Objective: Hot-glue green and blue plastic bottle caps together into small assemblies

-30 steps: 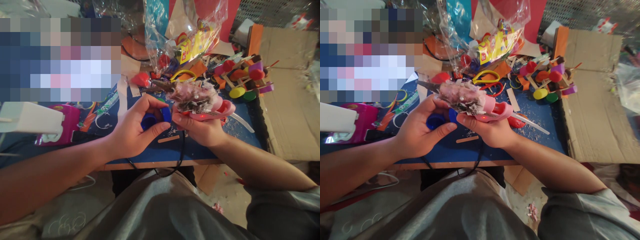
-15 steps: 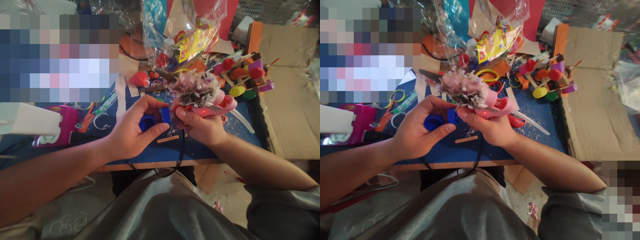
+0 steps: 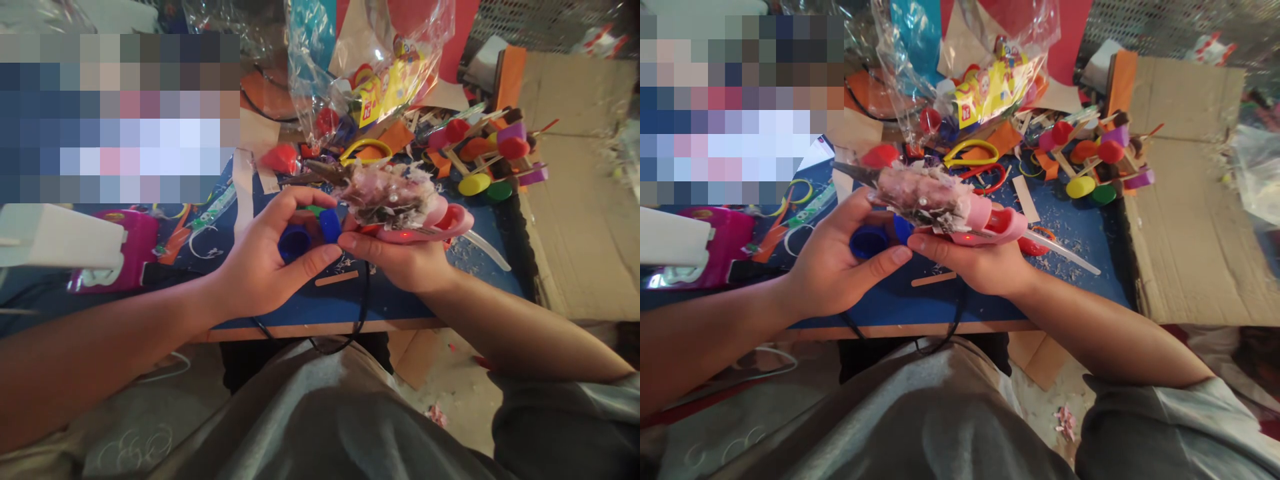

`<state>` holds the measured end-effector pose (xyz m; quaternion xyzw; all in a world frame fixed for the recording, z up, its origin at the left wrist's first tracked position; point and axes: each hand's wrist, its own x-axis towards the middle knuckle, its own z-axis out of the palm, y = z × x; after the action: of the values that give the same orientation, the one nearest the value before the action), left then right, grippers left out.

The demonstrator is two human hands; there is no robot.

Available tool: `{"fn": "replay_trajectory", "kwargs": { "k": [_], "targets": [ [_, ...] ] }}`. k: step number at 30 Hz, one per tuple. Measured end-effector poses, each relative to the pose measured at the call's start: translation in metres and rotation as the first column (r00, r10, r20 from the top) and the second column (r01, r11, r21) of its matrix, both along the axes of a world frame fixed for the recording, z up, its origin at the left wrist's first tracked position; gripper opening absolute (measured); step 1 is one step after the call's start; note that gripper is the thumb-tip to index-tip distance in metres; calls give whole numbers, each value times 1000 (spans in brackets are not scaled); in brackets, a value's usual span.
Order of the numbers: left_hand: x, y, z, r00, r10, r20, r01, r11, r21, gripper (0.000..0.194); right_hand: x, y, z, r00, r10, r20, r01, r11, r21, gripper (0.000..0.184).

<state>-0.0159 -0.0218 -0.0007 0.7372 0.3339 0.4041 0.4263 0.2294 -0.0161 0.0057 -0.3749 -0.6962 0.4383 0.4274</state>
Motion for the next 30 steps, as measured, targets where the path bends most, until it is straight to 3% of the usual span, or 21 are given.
{"fn": "replay_trajectory", "kwargs": {
  "k": [4, 9, 15, 20, 30],
  "targets": [
    [0, 3, 2, 999, -21, 32, 24, 995, -100, 40, 0, 1, 1, 1000, -1, 23, 1, 1000, 11, 29],
    [0, 5, 4, 1000, -22, 15, 24, 992, -121, 39, -1, 2, 1, 1000, -9, 8, 9, 1000, -12, 33],
    [0, 4, 5, 1000, -23, -14, 22, 995, -96, 30, -4, 1, 3, 999, -14, -51, 8, 992, -127, 45],
    [0, 3, 8, 999, -28, -40, 23, 992, -123, 41, -7, -3, 0, 987, -112, -118, 81, 966, -246, 50],
    [-3, 4, 2, 998, -24, -64, 18, 995, -95, 42, -3, -3, -13, 971, -152, -185, 98, 957, -272, 36]
  ]
}}
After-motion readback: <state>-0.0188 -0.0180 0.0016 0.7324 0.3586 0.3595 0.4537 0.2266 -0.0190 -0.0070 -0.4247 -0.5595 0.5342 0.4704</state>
